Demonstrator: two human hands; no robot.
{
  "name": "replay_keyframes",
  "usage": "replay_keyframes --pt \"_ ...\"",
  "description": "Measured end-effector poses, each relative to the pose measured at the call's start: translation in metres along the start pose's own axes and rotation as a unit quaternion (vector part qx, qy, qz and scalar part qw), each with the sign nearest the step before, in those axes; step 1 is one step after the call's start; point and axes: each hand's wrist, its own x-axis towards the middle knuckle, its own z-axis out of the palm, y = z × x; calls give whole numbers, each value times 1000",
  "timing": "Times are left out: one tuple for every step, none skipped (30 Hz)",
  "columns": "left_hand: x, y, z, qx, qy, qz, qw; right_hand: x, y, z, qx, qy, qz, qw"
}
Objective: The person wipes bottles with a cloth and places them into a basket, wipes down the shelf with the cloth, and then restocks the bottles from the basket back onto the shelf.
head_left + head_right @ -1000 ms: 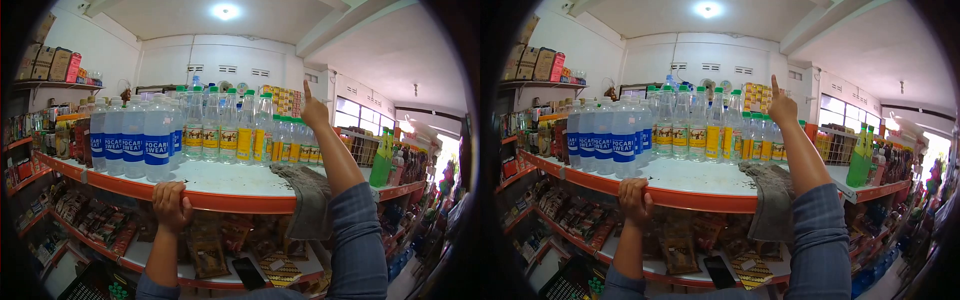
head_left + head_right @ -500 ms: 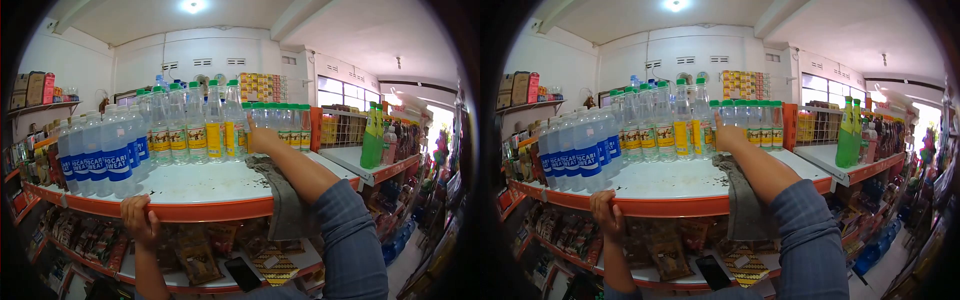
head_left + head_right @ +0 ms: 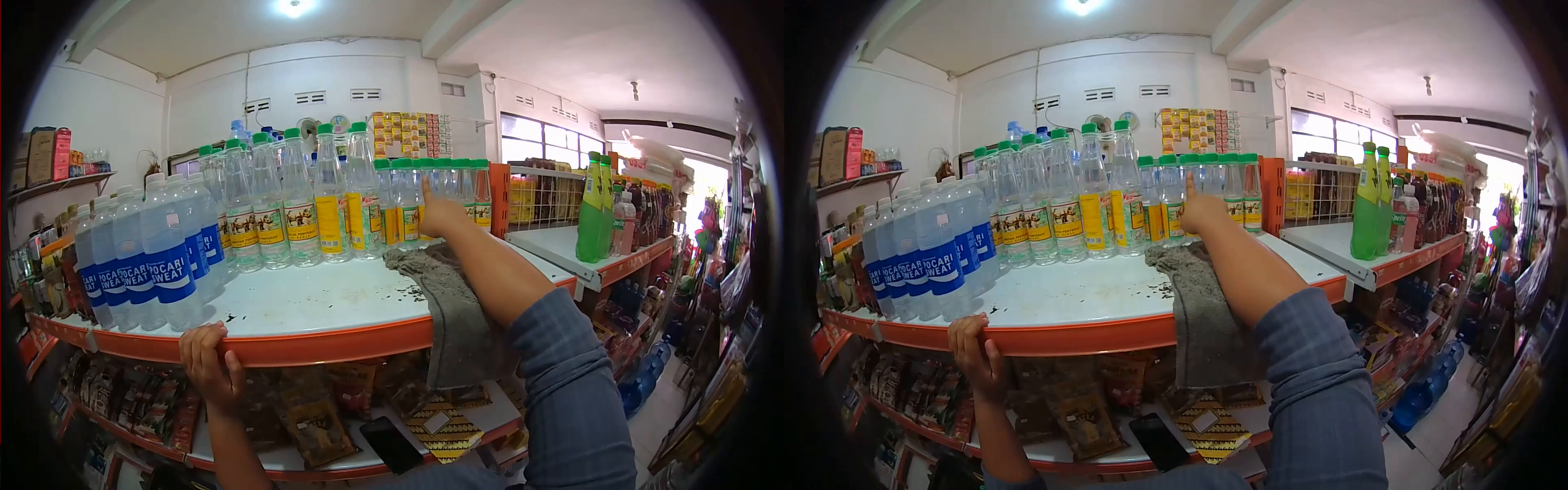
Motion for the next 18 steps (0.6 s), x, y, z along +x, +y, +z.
replay_keyframes --pt "0 0 0 -2 0 0 1000 0 0 1 -1 0 1 1000" --pt "0 0 0 -3 -2 -1 1000 1 0 1 8 0 14 1000" --pt "0 -1 -1 -4 -3 -1 1000 1 0 1 17 0 26 1000" --pt "0 -1 -1 -6 -2 -1 1000 2 2 0 15 1 27 1000" --pt "-1 -2 -1 -2 -5 0 1000 4 6 0 9 -4 42 999" --pt "-1 -2 -1 2 -8 2 1000 7 12 2 3 -9 57 998" --pt "-1 -2 -2 -2 -8 2 1000 9 18 3 -1 -14 72 997" --pt "-1 -2 -2 -4 -11 2 1000 11 24 6 -5 -20 88 996" --pt "0 -2 -3 -6 -14 1 1000 9 27 5 -9 -25 104 994" --pt "-1 -2 -3 -9 -13 2 1000 8 29 5 -9 -25 108 994" --pt "-1 -3 -3 -2 -15 2 1000 7 31 5 -8 -19 100 995" --pt "-2 -3 -2 4 -17 2 1000 3 30 1 -8 -13 92 996" --pt "-3 -3 -2 -2 -15 3 1000 0 29 -3 -10 -13 98 995" --pt "-4 -3 -2 0 -16 0 1000 -2 27 -7 10 -16 129 991" --pt "-3 -3 -2 2 -17 -2 1000 -4 29 -12 31 -19 160 986" --pt "-3 -3 -2 8 -17 0 1000 2 37 -9 30 -17 165 986" --pt "-3 -4 0 5 -16 0 1000 12 47 -2 36 -9 160 986" --pt "-4 -5 0 5 -15 1 1000 20 55 5 43 -3 152 987"
